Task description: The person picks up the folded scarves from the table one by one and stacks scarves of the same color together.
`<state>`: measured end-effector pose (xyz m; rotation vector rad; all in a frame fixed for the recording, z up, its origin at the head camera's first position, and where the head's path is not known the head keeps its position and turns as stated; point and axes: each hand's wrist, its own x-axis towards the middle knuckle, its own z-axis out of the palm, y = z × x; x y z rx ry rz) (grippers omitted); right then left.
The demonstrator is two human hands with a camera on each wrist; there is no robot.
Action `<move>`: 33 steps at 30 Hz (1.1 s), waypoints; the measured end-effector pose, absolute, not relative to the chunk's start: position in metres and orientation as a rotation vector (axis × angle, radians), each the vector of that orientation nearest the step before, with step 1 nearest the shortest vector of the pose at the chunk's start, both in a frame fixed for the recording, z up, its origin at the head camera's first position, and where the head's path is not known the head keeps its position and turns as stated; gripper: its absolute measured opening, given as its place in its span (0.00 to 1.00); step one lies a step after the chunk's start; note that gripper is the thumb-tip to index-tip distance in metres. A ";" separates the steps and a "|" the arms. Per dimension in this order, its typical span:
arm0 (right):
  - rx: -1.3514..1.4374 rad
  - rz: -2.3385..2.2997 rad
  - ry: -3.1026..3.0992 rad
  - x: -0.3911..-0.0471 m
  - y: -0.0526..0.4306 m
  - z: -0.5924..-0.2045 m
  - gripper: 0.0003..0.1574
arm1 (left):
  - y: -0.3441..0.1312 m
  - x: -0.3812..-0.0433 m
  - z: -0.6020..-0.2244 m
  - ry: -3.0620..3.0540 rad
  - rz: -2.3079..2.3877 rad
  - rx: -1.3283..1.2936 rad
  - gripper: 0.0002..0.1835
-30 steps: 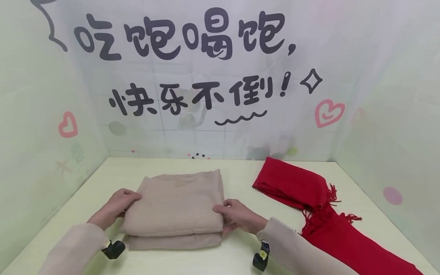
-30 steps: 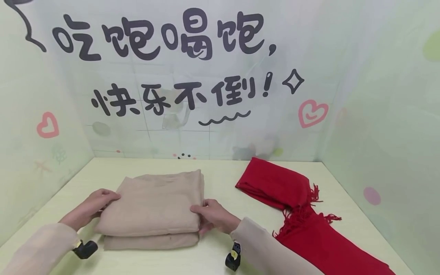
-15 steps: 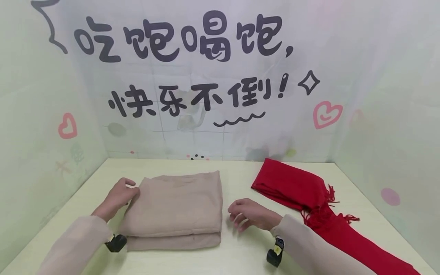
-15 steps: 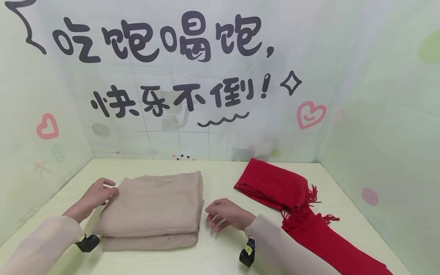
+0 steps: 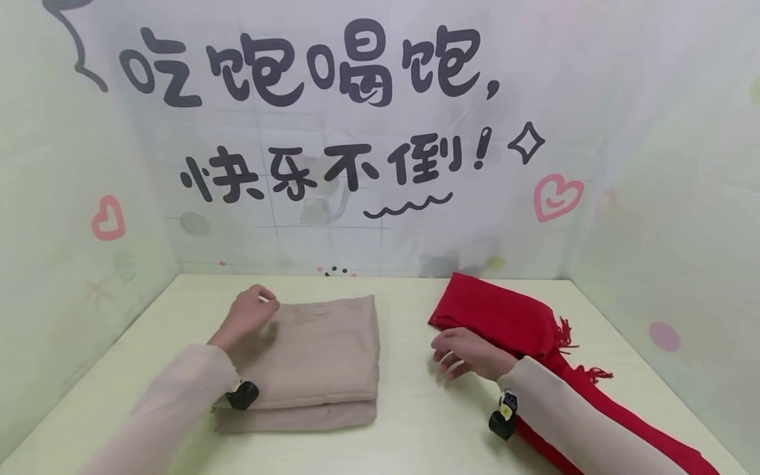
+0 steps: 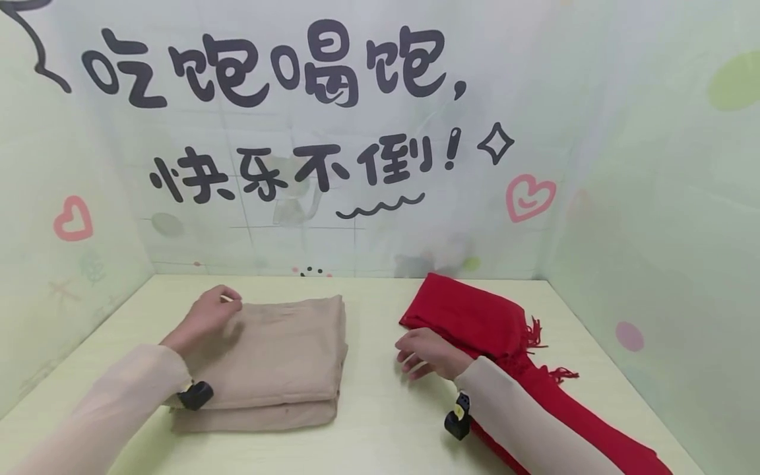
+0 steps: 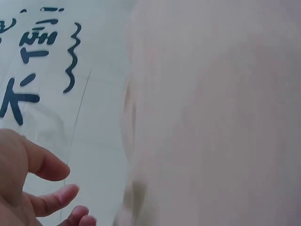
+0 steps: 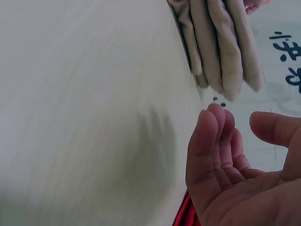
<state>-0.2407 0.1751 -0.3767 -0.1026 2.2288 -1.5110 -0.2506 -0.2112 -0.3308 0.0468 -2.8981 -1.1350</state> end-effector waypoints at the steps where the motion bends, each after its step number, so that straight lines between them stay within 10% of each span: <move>1: -0.083 -1.506 2.252 -0.242 0.178 -0.375 0.18 | -0.203 -0.252 -0.331 -2.895 -1.160 0.027 0.19; 33: 0.483 -1.524 2.638 -0.280 0.333 -0.355 0.33 | 0.021 -0.309 -0.365 -2.840 -1.872 -0.097 0.33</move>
